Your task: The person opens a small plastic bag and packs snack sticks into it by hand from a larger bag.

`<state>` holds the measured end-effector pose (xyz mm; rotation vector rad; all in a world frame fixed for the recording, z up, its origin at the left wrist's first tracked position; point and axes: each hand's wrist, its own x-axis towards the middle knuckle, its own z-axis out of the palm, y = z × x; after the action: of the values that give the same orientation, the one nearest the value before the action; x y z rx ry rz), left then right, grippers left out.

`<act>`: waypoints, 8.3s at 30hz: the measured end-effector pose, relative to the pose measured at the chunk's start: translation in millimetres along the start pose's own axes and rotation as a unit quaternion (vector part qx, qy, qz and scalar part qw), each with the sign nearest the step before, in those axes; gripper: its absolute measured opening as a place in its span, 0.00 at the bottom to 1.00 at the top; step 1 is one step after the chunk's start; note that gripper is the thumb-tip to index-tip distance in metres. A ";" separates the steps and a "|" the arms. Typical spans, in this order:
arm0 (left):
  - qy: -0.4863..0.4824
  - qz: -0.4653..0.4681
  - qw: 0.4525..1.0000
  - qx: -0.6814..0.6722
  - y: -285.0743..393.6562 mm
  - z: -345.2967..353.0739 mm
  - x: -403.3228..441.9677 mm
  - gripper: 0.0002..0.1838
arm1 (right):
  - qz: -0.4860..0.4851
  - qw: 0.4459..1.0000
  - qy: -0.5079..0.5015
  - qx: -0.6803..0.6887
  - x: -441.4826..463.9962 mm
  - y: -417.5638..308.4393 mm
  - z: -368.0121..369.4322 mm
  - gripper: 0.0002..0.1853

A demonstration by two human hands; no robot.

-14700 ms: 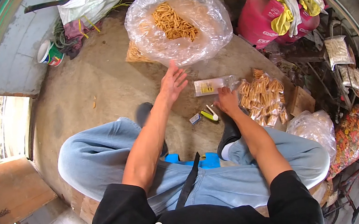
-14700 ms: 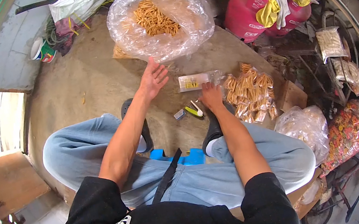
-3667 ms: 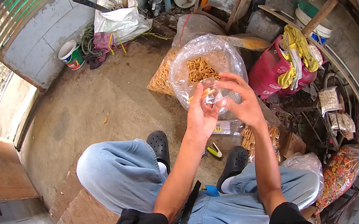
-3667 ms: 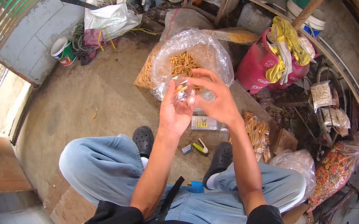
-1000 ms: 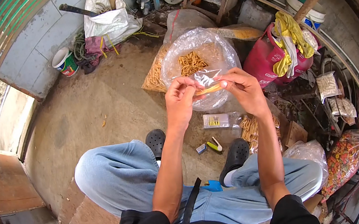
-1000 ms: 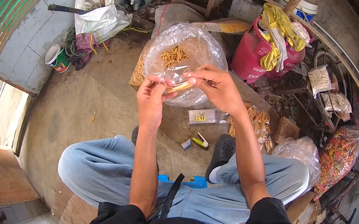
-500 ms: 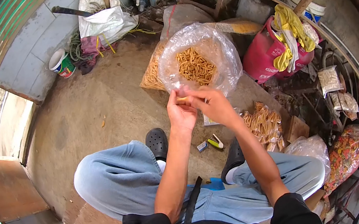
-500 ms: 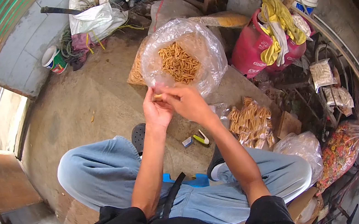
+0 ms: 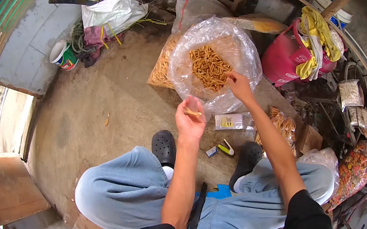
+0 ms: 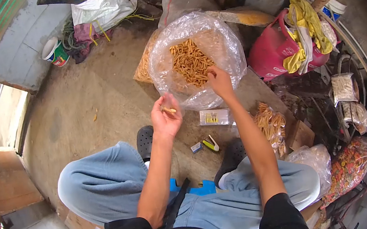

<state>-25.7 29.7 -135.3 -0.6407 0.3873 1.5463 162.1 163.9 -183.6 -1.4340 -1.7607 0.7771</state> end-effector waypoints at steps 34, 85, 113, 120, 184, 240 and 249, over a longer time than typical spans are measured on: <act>-0.122 -0.023 0.992 -0.023 -32.4 39.4 -30.8 0.09 | 0.092 0.977 -0.022 0.190 -21.4 -146.8 -96.5 0.14; -0.120 0.031 0.991 0.042 -48.4 68.4 -91.8 0.22 | -0.200 0.964 0.167 -0.049 -126.2 -248.0 -98.0 0.09; -0.111 -0.005 0.992 0.056 -51.3 52.5 -77.6 0.23 | -0.107 0.994 0.029 -0.004 -117.7 -197.1 -50.2 0.09; -0.003 0.012 0.999 -0.052 -11.3 21.7 -31.9 0.18 | -0.022 0.984 -0.004 0.176 -89.1 -149.6 -66.8 0.09; -0.194 -0.021 0.975 0.108 -68.5 71.0 -106.3 0.12 | 0.046 0.959 0.080 0.266 -109.6 -219.2 -156.5 0.10; -0.112 -0.157 0.932 0.308 -10.1 -27.8 -4.8 0.13 | 0.177 0.969 -0.096 0.145 -29.6 -52.8 -73.7 0.13; -0.075 -0.161 0.951 0.254 -12.4 -37.0 9.8 0.10 | 0.008 0.973 -0.136 -0.188 19.7 15.5 33.2 0.12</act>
<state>-7.3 16.3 -168.5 -0.1683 0.5137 1.1106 140.6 186.0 -211.5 -1.6486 -2.1983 0.6991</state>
